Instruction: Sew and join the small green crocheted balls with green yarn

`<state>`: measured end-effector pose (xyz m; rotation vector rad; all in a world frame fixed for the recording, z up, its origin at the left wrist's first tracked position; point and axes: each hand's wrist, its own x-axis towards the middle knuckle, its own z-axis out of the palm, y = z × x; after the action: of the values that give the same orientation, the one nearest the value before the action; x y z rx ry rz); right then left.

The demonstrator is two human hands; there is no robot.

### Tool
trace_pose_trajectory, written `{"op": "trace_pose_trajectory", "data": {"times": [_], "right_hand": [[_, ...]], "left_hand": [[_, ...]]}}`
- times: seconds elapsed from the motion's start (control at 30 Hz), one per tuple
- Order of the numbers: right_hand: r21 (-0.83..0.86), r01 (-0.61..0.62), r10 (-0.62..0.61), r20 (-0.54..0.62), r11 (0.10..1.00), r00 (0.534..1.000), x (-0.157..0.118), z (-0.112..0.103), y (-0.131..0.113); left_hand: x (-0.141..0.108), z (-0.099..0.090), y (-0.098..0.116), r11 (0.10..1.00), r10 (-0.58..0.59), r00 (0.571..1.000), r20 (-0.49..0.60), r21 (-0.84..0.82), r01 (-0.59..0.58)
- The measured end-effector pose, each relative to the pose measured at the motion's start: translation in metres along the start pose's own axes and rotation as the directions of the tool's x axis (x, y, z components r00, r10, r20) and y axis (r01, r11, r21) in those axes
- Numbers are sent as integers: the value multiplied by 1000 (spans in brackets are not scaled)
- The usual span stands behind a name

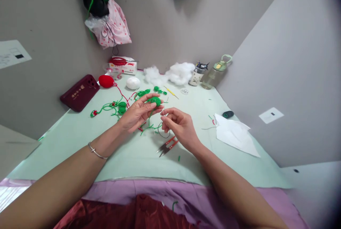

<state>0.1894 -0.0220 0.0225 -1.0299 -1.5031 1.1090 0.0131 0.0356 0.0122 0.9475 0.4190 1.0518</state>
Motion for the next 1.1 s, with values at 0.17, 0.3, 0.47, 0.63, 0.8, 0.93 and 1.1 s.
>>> {"op": "trace_pose_trajectory", "data": {"times": [0.17, 0.3, 0.47, 0.63, 0.8, 0.93, 1.1], "right_hand": [[-30, 51, -54, -103, 998, 993, 1, -3, -1], [-94, 99, -118, -213, 991, 970, 2, -6, -1], [-278, 148, -209, -206, 949, 956, 2, -6, 0], [-457, 153, -245, -150, 876, 958, 1, -5, 2], [-547, 237, -304, -33, 803, 952, -1, -1, 10], [-590, 270, -357, -33, 761, 933, 0, 0, 16], [-617, 296, -404, -39, 729, 914, -3, 0, 12]], "left_hand": [[-2, 0, -1, 999, 6, 1000, 28, 35, -7], [-4, 3, -5, 993, -18, 999, 51, 115, 12], [-6, 9, -10, 977, -21, 998, 53, 212, 9], [-5, 11, -14, 966, -17, 999, 41, 259, 6], [-5, 10, -15, 959, -37, 999, -17, 279, 40], [-7, 13, -8, 985, -100, 995, 0, 139, 99], [-6, 9, -5, 993, -104, 994, 29, 50, 103]]}}
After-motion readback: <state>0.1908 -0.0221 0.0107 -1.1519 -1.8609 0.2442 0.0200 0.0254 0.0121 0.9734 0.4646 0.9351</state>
